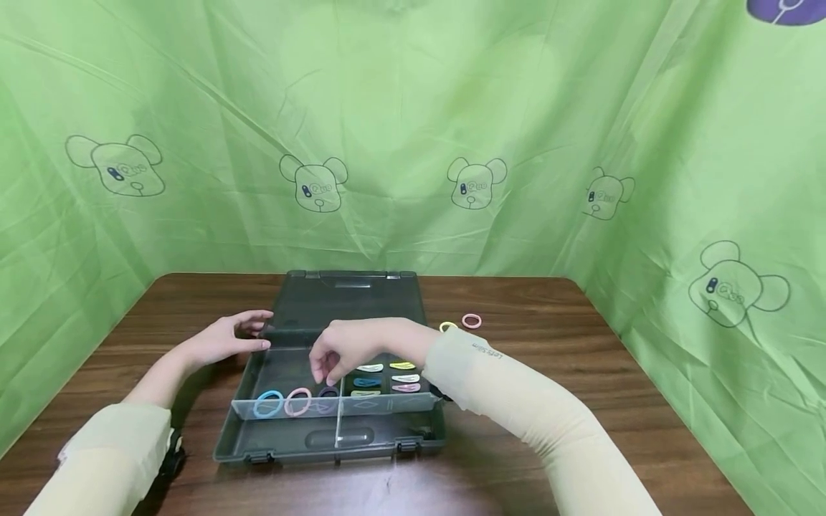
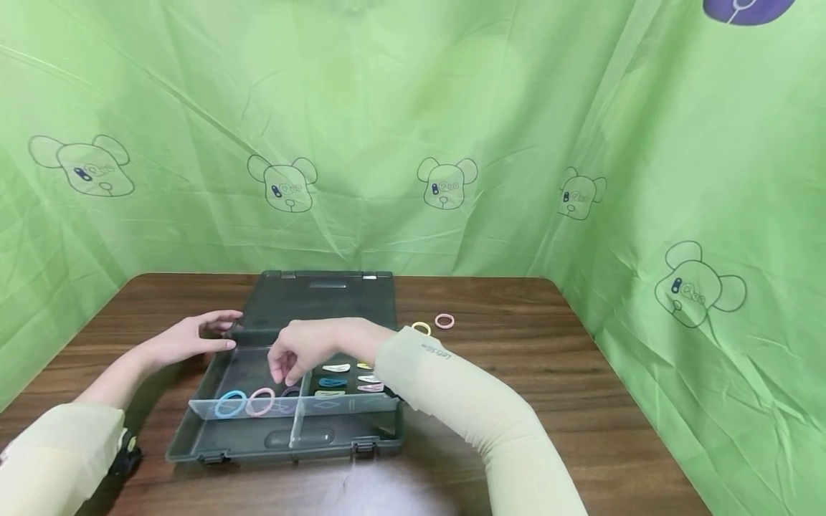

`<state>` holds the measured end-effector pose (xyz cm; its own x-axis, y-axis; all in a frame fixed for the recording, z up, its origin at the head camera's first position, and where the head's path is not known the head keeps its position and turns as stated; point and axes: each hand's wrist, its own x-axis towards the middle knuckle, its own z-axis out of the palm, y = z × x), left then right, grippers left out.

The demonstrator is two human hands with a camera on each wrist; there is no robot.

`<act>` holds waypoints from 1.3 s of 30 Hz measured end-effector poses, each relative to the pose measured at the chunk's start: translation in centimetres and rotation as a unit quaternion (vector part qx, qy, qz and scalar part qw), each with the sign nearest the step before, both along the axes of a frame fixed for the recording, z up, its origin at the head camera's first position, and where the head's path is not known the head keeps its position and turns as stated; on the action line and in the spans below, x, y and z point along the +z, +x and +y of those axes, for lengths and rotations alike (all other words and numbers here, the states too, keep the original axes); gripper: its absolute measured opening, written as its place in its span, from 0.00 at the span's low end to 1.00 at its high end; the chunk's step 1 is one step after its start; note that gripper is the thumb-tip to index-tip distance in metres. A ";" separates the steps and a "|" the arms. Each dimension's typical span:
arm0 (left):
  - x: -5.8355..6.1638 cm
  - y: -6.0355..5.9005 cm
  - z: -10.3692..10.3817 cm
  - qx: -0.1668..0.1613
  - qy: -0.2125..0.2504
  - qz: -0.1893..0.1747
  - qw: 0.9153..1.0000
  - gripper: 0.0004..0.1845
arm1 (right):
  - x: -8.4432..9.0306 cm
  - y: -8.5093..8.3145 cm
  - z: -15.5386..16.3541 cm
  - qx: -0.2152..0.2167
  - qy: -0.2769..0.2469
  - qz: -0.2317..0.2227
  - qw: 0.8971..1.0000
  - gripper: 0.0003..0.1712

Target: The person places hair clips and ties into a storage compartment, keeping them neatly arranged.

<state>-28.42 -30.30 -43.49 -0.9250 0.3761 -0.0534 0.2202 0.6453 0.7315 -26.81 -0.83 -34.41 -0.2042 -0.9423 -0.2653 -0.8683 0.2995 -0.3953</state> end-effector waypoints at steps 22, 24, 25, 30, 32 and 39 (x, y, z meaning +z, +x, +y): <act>0.2 -0.4 0.3 0.001 0.001 -0.001 1.000 0.37 | 4.9 0.0 7.7 -0.012 -0.067 0.016 0.998 0.07; 0.2 -0.3 0.3 0.003 0.000 -0.001 1.000 0.37 | 5.1 -0.1 8.4 -0.016 -0.079 0.013 0.997 0.07; 0.2 -0.3 0.2 0.004 -0.001 0.000 1.000 0.37 | 5.2 -0.1 8.8 -0.018 -0.084 0.012 0.996 0.07; 0.3 -0.2 0.1 0.003 -0.003 -0.004 1.000 0.37 | 5.0 -0.6 10.8 -0.039 -0.106 0.012 0.994 0.07; 0.3 -0.2 0.1 0.003 -0.002 -0.006 1.000 0.37 | 4.9 -0.8 11.7 -0.049 -0.116 0.008 0.992 0.07; 0.1 -0.3 0.0 0.002 0.000 -0.006 1.000 0.37 | 3.9 -1.3 14.9 -0.099 -0.144 -0.016 0.984 0.07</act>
<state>-28.75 -30.34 -43.35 -0.9258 0.3725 -0.0640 0.2091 0.6458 0.7343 -28.09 14.08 -30.46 -0.3881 -0.9216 -0.0030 -0.7893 0.3340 -0.5152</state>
